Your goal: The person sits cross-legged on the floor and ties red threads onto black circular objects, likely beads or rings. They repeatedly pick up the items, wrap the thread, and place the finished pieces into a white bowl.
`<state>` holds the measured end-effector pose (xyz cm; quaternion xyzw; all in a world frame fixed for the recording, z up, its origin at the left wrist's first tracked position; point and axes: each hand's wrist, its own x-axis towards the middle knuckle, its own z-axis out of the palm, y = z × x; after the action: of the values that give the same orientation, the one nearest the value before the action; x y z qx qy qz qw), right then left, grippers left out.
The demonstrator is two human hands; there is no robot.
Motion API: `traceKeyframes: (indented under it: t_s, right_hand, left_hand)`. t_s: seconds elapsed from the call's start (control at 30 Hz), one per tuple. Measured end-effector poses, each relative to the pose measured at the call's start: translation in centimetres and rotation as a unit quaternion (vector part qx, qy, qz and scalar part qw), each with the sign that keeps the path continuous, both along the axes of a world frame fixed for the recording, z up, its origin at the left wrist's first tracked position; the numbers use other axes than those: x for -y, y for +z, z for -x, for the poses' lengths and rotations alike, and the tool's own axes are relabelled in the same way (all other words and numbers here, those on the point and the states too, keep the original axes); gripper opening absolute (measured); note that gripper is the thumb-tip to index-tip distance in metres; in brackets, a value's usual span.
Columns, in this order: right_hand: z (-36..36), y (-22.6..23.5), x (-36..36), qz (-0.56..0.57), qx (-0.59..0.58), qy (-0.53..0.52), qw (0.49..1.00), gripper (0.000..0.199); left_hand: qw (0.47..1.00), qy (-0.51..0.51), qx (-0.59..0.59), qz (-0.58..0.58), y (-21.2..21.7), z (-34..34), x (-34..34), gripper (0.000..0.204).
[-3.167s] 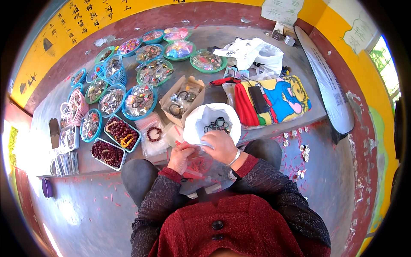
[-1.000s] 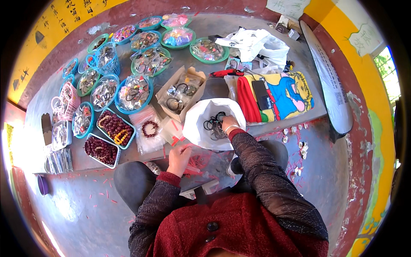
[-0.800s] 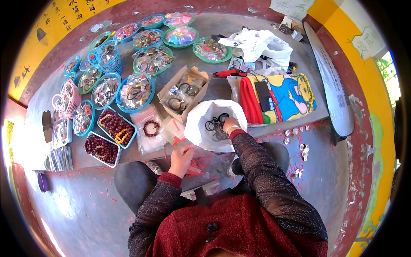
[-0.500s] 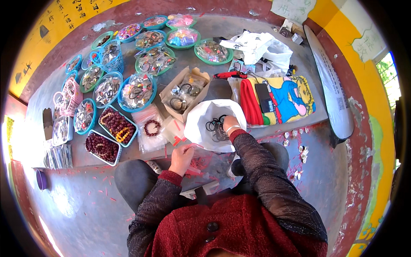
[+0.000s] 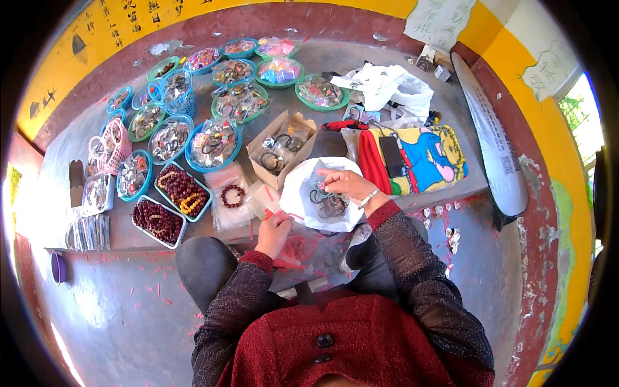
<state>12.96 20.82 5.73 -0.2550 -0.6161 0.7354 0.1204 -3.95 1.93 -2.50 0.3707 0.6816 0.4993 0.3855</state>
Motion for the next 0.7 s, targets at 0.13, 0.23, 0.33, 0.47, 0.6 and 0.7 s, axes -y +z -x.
traceKeyframes:
  t_s: [0.13, 0.23, 0.33, 0.47, 0.6, 0.7]
  right_hand:
    - [-1.3, 1.8, 2.4, 0.203, -0.222, -0.028, 0.953, 0.010]
    - [-0.9, 2.0, 3.3, 0.226, -0.304, -0.020, 0.925, 0.003]
    - [-0.6, 2.5, 4.1, 0.231, -0.224, -0.066, 0.945, 0.007]
    - [0.0, 0.9, 4.0, 0.104, -0.085, -0.046, 0.990, 0.013]
    - [0.6, -0.3, 5.0, -0.083, 0.021, -0.022, 0.996, 0.016]
    - [1.3, -1.0, 6.0, -0.216, 0.035, 0.016, 0.976, 0.017]
  left_hand:
    - [1.000, 0.000, -0.002, 0.023, 0.8, -0.4, 0.0, 0.024]
    - [0.999, -0.004, -0.018, 0.032, 0.5, -0.2, 0.1, 0.024]
    - [0.999, 0.000, -0.010, 0.031, -0.7, 0.1, 0.0, 0.024]
    - [0.993, 0.029, 0.107, 0.031, -0.9, 0.2, -0.1, 0.022]
    - [0.977, 0.026, 0.205, 0.054, 0.4, -0.1, -0.5, 0.020]
    - [0.984, 0.025, 0.160, 0.069, 0.0, -0.1, -0.3, 0.021]
